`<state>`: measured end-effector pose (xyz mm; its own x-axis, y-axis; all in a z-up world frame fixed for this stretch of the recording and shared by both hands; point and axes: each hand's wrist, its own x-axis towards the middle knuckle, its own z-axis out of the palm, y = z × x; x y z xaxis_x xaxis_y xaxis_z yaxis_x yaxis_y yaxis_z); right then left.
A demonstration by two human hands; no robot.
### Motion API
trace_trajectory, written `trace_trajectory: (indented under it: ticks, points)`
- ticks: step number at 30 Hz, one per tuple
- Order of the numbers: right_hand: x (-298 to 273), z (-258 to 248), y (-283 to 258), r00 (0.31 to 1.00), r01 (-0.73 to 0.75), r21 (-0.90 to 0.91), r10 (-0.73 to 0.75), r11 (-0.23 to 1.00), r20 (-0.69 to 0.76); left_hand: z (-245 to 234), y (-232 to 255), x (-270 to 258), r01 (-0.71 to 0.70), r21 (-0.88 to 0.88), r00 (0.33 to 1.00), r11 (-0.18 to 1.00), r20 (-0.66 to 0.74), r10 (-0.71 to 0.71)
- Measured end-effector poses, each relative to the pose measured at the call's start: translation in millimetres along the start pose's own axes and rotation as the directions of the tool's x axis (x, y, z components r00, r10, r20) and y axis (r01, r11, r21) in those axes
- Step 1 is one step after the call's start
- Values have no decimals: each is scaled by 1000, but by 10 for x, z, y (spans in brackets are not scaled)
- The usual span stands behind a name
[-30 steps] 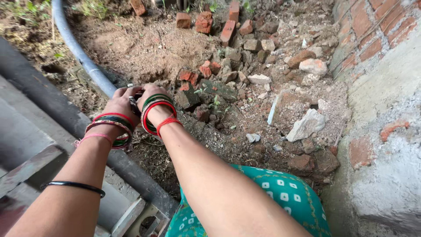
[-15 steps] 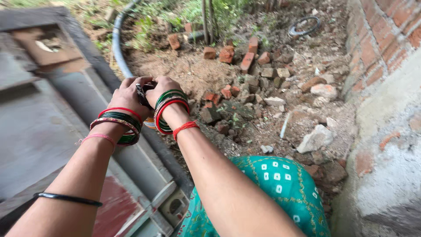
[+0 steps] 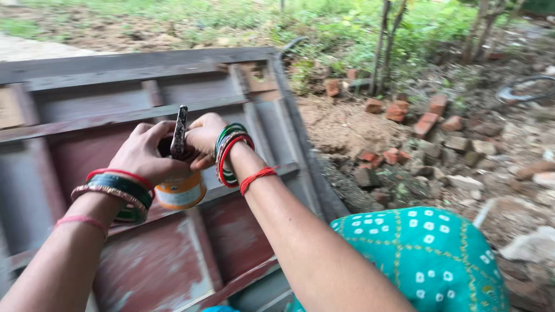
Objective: The person wipes down a wooden grid frame with a blue cloth and then applies a liquid coating to the frame edges using a stick.
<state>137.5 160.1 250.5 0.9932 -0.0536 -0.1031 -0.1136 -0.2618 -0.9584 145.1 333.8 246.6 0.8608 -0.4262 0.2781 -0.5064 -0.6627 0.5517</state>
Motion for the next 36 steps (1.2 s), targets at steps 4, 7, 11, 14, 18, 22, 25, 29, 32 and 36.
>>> trace_trajectory:
  ticks: [4,7,11,14,18,22,25,29,32,36]
  points:
    - [86,1092,-107,989,9,4,-9,1000,146,-523,-730,-607,63,-5,993,998,-98,-63]
    - [93,1803,-194,992,93,-163,-78,982,97,-801,-1154,-942,243,-24,955,970,-168,-243]
    - [216,2436,-141,914,394,-241,-405,887,3,-1028,-1599,-1144,266,-112,914,957,-287,-288]
    - [342,2724,-64,540,793,-378,-838,478,74,-1127,-1876,-1200,175,-307,898,935,-340,-280]
    - [401,2972,-230,780,619,-17,-612,785,134,-1217,-2166,-1269,342,-257,813,904,-402,-421]
    - [424,3234,-435,838,532,-304,-542,790,57,-1295,-2311,-1154,378,-90,796,922,-477,-373]
    - [633,3261,-454,853,485,-362,-522,796,-5,-1256,-2372,-1025,380,-42,794,924,-498,-349]
    - [938,3149,-480,872,482,-254,-486,838,51,-1363,-2285,-802,429,-44,814,902,-415,-407]
    - [1042,3125,-478,893,412,-401,-450,818,-1,-1567,-2183,-645,487,0,848,873,-239,-473]
    - [1216,3050,-510,902,358,-477,-429,803,-43,-1813,-2074,-474,470,11,870,883,-176,-461]
